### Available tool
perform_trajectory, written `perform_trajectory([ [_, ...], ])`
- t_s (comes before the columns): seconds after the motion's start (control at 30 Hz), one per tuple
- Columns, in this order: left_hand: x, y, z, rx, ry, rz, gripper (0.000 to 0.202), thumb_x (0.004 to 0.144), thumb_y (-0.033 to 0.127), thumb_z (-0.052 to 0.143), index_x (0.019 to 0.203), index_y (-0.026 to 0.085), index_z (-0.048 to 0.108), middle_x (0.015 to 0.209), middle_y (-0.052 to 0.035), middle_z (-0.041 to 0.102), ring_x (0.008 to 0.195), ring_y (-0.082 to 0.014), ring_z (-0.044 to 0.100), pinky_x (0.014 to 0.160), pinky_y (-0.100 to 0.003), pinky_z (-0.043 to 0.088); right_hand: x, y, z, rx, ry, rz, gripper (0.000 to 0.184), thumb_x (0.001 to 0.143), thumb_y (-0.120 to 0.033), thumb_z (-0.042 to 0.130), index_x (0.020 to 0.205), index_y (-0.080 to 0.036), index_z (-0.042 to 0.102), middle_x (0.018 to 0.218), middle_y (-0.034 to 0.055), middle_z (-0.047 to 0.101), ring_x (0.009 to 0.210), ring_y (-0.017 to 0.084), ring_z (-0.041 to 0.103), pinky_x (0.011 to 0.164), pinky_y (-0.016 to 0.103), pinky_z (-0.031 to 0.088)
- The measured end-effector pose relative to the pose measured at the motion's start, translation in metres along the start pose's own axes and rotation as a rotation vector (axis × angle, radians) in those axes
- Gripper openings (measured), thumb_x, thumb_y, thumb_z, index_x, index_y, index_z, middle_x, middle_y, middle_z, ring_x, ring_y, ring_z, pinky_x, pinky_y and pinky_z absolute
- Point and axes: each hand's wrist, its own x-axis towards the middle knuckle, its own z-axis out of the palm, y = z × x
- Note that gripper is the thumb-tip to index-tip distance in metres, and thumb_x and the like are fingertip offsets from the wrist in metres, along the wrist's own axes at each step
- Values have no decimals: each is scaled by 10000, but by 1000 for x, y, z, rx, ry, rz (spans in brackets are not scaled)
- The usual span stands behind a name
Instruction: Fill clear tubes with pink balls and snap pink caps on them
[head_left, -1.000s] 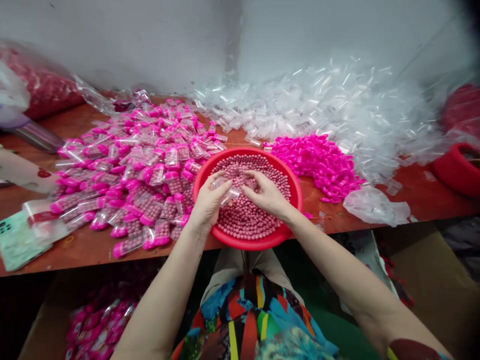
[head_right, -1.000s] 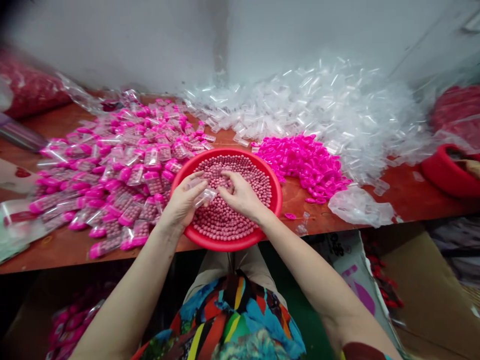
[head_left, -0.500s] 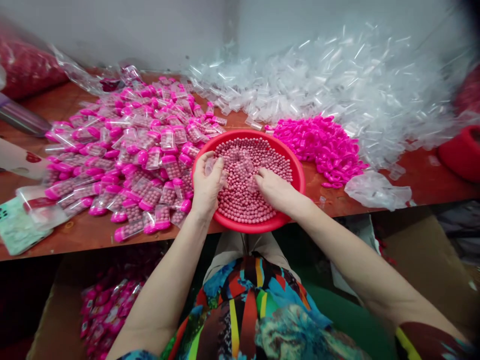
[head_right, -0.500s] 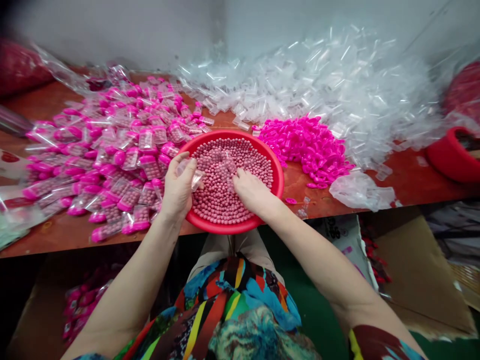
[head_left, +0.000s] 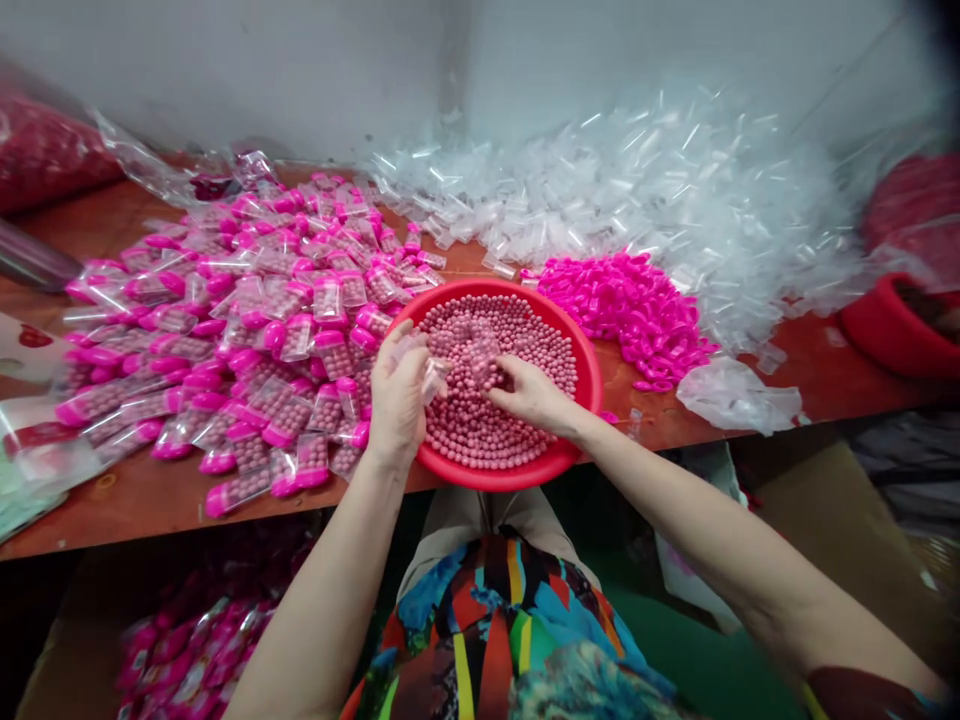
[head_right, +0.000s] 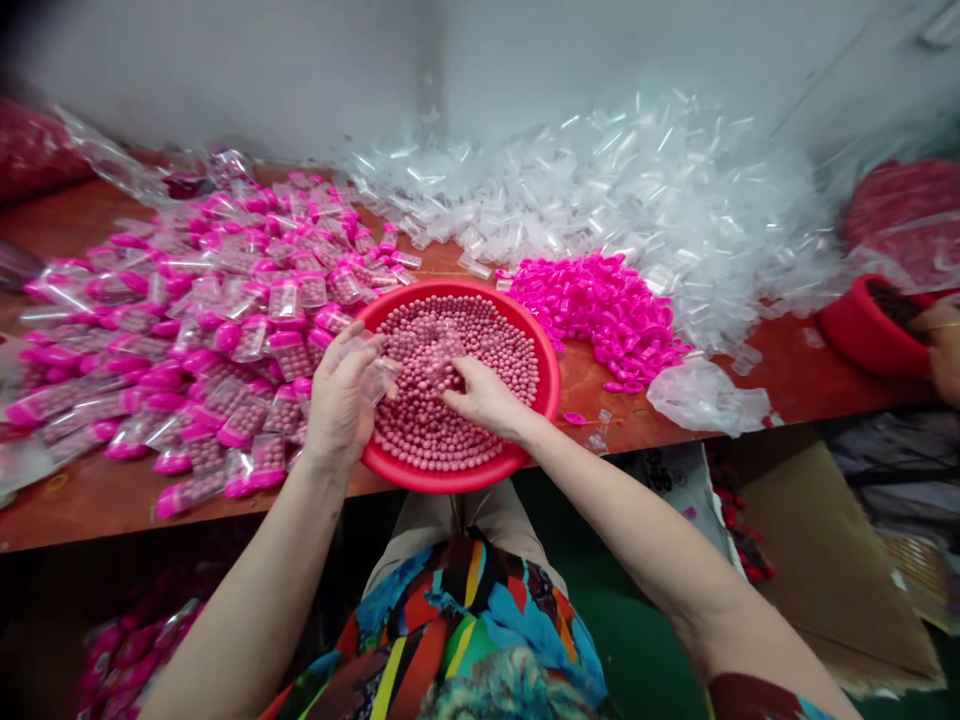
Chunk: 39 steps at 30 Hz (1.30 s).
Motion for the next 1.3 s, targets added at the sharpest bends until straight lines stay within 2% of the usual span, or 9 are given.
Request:
perform_trajectory([
  [0.13,2,4,0,12,-70,-108,421,700,263,754,1055,173,548,1080,-90,670,594,-151,659,343,-203,400,10,18,-6,60,232,154,525,800,-215,622,1301,-124,493,1146,101,656,851,177,629,808,330,515],
  [0.37,-2,8,1,106,-194,-233,368,731,276,720,1044,147,578,997,-99,699,536,-165,659,299,-206,381,13,17,-3,-175,189,158,550,860,-196,594,1384,-104,455,1321,200,579,1201,301,591,1038,471,474],
  [0.53,-3,10,1,151,-262,-305,289,753,282,730,983,123,657,986,-103,712,554,-154,658,290,-191,369,-1,-12,-16,-19,174,-182,556,883,-245,628,1401,-161,444,1356,167,552,1164,268,604,994,450,525],
  [0.67,-1,7,-3,133,-320,-354,289,761,349,765,935,133,685,810,-53,685,513,-132,617,277,-177,349,-1,-31,-12,-41,146,-404,349,911,-175,583,1259,-168,556,1198,142,628,1172,267,596,1041,469,499],
  [0.83,1,-1,-4,159,-317,-335,356,741,417,803,895,120,682,750,-47,676,488,-113,597,302,-171,361,-1,-33,-3,-182,169,-358,337,920,-147,547,1255,-124,562,1172,179,611,1142,297,598,994,491,523],
  [0.97,0,-2,-2,137,-159,-184,350,734,413,795,877,119,670,805,-71,707,515,-112,594,326,-180,377,-13,-20,-14,-172,191,-302,321,881,-153,605,1201,-127,603,1099,149,629,1021,270,635,922,451,550],
  [1.07,-3,-1,0,156,-138,-111,344,758,405,767,919,118,664,858,-83,711,512,-103,583,328,-181,373,-25,-6,-25,-89,240,-217,334,857,-196,660,1183,-139,620,1047,117,649,949,241,644,866,413,557],
  [1.2,-10,-1,1,291,-217,-112,498,792,341,734,1243,211,566,801,-17,690,479,-97,576,333,-154,331,-33,1,-26,5,251,-162,374,858,-200,653,1227,-173,600,1127,102,658,987,220,641,882,390,545],
  [1.3,-13,-5,2,432,-385,-184,442,822,356,705,1224,235,566,750,10,662,472,-83,551,361,-145,335,-32,-5,-19,-93,262,-178,343,851,-175,625,1192,-154,606,1069,118,630,959,238,628,867,414,543],
])
